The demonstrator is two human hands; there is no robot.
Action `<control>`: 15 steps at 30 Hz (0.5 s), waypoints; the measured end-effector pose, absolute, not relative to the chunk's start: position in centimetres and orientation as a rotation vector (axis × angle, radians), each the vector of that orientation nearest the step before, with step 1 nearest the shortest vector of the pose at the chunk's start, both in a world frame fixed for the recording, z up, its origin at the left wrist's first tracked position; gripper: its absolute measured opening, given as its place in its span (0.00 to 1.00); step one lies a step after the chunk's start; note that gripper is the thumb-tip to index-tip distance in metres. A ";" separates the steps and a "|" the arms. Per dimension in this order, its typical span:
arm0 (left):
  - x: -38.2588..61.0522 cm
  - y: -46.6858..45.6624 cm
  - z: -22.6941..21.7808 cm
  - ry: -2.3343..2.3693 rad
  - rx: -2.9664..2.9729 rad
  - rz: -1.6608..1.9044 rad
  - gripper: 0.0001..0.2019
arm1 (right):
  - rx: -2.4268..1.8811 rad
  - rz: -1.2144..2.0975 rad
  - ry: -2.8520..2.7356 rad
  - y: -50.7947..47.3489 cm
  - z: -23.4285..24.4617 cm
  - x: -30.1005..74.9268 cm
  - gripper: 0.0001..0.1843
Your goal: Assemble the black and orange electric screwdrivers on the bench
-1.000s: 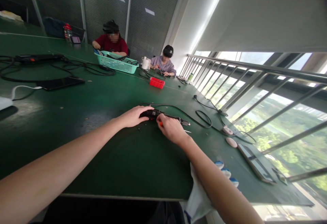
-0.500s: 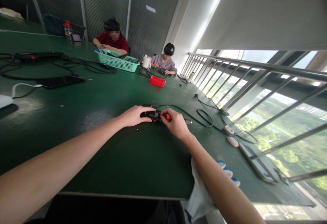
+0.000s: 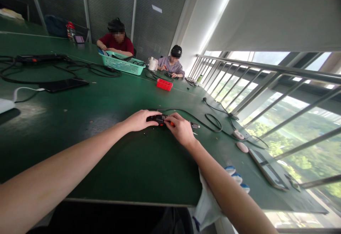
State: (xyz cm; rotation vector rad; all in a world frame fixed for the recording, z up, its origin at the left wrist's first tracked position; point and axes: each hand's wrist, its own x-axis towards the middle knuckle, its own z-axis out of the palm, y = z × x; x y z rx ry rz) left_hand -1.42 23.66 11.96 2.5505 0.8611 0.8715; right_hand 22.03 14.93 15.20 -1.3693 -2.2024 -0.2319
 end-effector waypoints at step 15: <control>-1.5 23.1 12.9 0.860 2.572 0.816 0.23 | -1.044 0.047 -2.529 12.5 16.0 16.6 0.15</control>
